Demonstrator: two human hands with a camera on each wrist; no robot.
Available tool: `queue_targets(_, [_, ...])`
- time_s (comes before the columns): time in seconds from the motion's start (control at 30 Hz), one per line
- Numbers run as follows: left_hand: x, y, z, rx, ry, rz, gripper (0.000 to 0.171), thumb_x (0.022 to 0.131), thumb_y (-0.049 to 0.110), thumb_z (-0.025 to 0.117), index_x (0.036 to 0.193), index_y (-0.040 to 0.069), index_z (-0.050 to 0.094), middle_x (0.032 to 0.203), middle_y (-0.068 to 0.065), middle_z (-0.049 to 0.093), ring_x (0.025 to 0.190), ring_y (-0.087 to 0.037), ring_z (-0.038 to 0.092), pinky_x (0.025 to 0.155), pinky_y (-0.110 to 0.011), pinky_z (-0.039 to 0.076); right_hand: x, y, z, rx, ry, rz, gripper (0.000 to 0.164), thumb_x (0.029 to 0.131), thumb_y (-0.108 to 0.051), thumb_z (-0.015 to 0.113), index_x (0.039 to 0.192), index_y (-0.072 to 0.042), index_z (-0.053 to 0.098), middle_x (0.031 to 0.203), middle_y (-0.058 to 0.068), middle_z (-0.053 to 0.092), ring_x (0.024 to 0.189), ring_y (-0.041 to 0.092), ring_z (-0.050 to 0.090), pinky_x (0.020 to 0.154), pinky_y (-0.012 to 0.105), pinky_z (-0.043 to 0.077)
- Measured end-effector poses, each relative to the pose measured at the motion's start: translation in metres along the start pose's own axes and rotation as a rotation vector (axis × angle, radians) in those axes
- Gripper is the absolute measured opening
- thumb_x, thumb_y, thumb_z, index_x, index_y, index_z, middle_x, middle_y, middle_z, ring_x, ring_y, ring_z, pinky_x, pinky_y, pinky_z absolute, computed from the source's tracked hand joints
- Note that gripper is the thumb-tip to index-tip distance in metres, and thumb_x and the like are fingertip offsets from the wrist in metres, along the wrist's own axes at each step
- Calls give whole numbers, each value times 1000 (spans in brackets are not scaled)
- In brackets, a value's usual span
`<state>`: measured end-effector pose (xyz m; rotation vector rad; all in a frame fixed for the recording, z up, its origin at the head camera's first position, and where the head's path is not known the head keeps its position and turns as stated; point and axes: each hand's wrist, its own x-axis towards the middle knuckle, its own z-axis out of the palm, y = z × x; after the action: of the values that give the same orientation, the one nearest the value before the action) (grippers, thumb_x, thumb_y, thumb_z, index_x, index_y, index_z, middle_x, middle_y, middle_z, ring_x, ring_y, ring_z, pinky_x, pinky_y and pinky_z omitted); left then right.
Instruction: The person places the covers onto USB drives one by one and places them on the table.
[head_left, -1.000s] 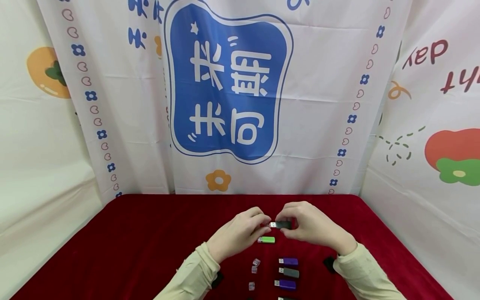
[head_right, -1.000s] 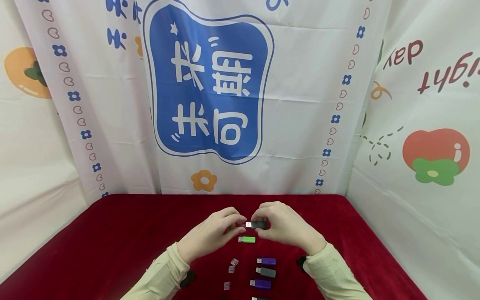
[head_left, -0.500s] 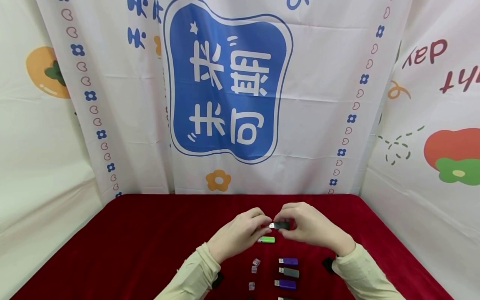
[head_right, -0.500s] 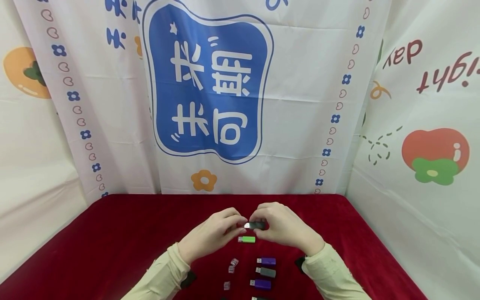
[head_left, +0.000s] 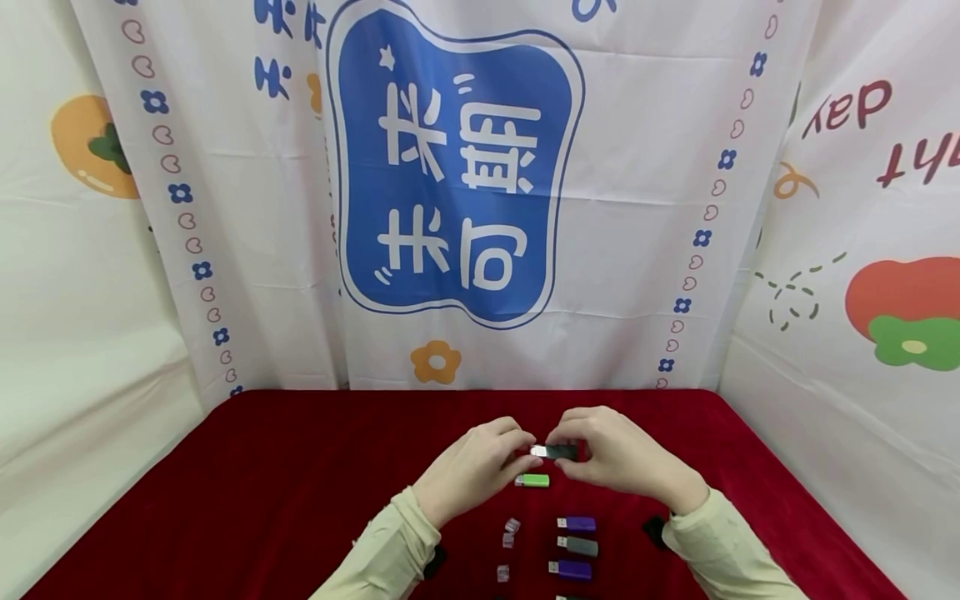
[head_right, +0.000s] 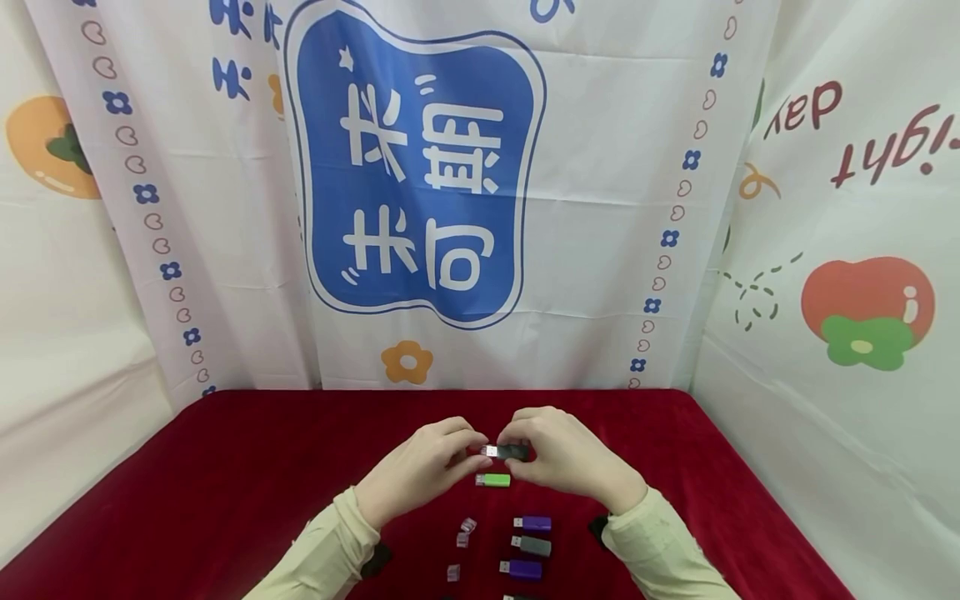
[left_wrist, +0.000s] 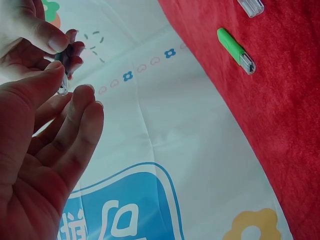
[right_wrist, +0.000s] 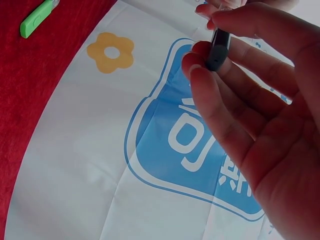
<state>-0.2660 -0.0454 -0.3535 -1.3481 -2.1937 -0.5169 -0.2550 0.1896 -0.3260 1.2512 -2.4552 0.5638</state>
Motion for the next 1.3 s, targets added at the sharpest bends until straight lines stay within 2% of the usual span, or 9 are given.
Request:
queue_targets(0.4, [0, -1, -1, -8, -8, 4, 15, 91, 19, 73, 100, 7, 72, 90, 0, 61, 75, -3, 52, 68, -7, 42, 0, -1, 2, 61, 7, -1, 19, 80, -4, 80, 97, -10, 73, 88, -8, 62, 71, 10, 56, 62, 22, 49])
queue_targets(0.63, [0, -1, -2, -10, -1, 8, 13, 91, 19, 73, 99, 8, 72, 88, 0, 60, 74, -4, 51, 67, -6, 41, 0, -2, 2, 32, 4, 22, 18, 82, -5, 79, 97, -12, 74, 90, -10, 63, 75, 9, 57, 67, 24, 50])
queue_targets(0.77, [-1, -1, -2, -7, -1, 16, 13, 91, 19, 73, 98, 8, 72, 88, 0, 60, 74, -4, 52, 67, -7, 41, 0, -3, 3, 42, -5, 13, 18, 82, -4, 78, 98, -10, 74, 91, -9, 63, 76, 11, 58, 68, 25, 51])
queue_targets(1.03, [-2, -1, -3, 11, -8, 36, 13, 90, 19, 73, 97, 8, 71, 86, 2, 58, 73, -3, 51, 66, -6, 41, 2, -6, 5, 62, -9, -16, 17, 83, 0, 77, 98, -7, 73, 90, -6, 62, 77, 4, 56, 69, 27, 53])
queue_targets(1.3, [-2, -3, -5, 34, -22, 56, 13, 91, 16, 73, 98, 5, 71, 86, -1, 58, 71, -6, 54, 66, -6, 42, 6, -10, 12, 15, 31, -73, 14, 84, 1, 75, 95, -6, 71, 89, -3, 59, 78, 6, 55, 70, 20, 50])
